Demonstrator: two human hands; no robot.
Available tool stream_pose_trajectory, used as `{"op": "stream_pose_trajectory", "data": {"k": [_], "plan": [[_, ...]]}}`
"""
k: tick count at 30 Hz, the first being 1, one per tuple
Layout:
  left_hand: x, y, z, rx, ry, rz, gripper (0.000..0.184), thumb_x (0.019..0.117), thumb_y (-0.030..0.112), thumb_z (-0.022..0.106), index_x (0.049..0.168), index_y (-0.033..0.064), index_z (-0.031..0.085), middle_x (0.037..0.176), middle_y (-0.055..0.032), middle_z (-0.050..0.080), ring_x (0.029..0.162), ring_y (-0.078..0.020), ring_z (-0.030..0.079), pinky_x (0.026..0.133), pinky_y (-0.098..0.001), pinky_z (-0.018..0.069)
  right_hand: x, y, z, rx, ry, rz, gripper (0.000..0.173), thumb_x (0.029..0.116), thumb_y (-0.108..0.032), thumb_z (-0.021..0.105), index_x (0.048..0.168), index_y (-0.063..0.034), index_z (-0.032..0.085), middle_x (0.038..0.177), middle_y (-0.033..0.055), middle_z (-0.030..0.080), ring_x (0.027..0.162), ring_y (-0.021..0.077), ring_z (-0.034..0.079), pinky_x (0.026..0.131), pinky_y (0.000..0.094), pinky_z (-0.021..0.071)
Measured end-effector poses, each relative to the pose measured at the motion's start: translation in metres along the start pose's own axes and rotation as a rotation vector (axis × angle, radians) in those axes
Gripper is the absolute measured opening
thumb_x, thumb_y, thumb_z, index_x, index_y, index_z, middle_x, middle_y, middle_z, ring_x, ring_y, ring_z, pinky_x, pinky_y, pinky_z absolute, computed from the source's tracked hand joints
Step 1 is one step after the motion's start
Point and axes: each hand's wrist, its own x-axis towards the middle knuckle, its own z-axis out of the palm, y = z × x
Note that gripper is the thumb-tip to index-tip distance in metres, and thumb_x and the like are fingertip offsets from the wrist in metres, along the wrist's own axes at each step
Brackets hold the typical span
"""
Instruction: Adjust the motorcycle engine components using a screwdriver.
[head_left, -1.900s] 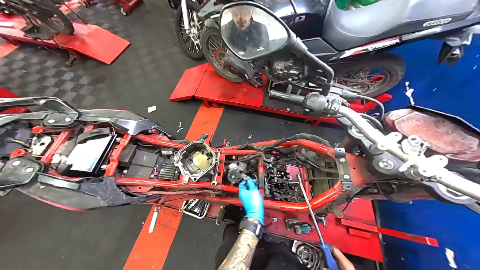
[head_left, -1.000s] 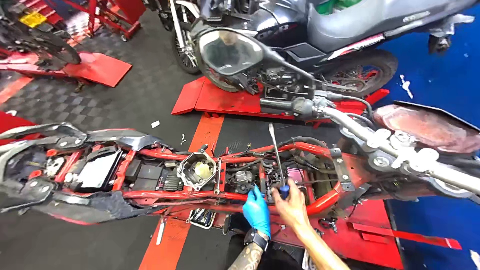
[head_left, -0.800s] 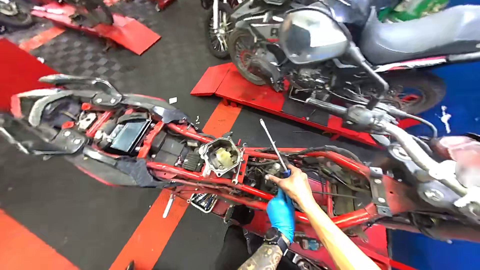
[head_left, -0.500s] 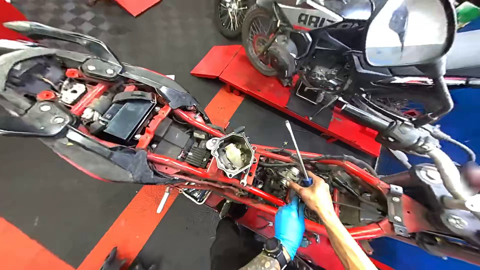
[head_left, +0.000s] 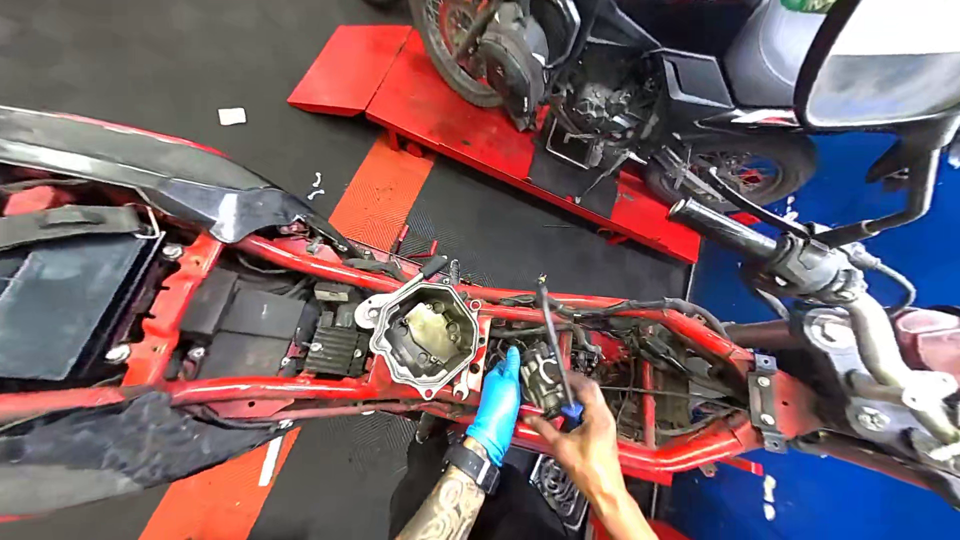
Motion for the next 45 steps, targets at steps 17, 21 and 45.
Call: {"op": "stream_pose_trajectory", "data": {"k": [17, 21, 45], "plan": [[0.016, 0.005, -0.019, -0.031, -0.179, -0.005, 0.067, 0.0842, 0.018, 0.066, 0.146, 0.0020, 0.046, 0.128, -0.0150, 0.065, 0.112, -0.0227, 0.067, 0.093, -0.0399, 0.0590, 0.034, 0.009, -0.021, 0.357, 0.020, 0.338, 0.026, 0.0966, -0.014, 0.064, 0.121, -0.0100, 0.072, 0.107, 0.0017, 0.077, 0.065, 0.0151, 0.069, 0.049, 0.0334, 0.0588], [0.015, 0.005, -0.016, 0.002, -0.136, 0.024, 0.064, 0.0816, 0.016, 0.067, 0.143, 0.0041, 0.051, 0.125, -0.0128, 0.066, 0.108, -0.0203, 0.068, 0.090, -0.0372, 0.0594, 0.089, 0.014, -0.017, 0.231, -0.229, 0.299, 0.020, 0.0972, -0.033, 0.068, 0.110, -0.0215, 0.077, 0.089, -0.0026, 0.075, 0.063, 0.0120, 0.067, 0.057, 0.0351, 0.0596], [-0.004, -0.001, -0.045, 0.197, -0.443, 0.224, 0.084, 0.0785, 0.011, 0.073, 0.155, 0.0038, 0.038, 0.148, -0.0065, 0.055, 0.132, -0.0091, 0.056, 0.110, -0.0294, 0.0498, 0.097, -0.020, -0.039, 0.351, -0.517, 0.651, 0.029, 0.0975, -0.030, 0.071, 0.121, -0.0126, 0.074, 0.086, 0.0096, 0.072, 0.045, 0.0140, 0.055, 0.040, 0.0280, 0.0493]]}}
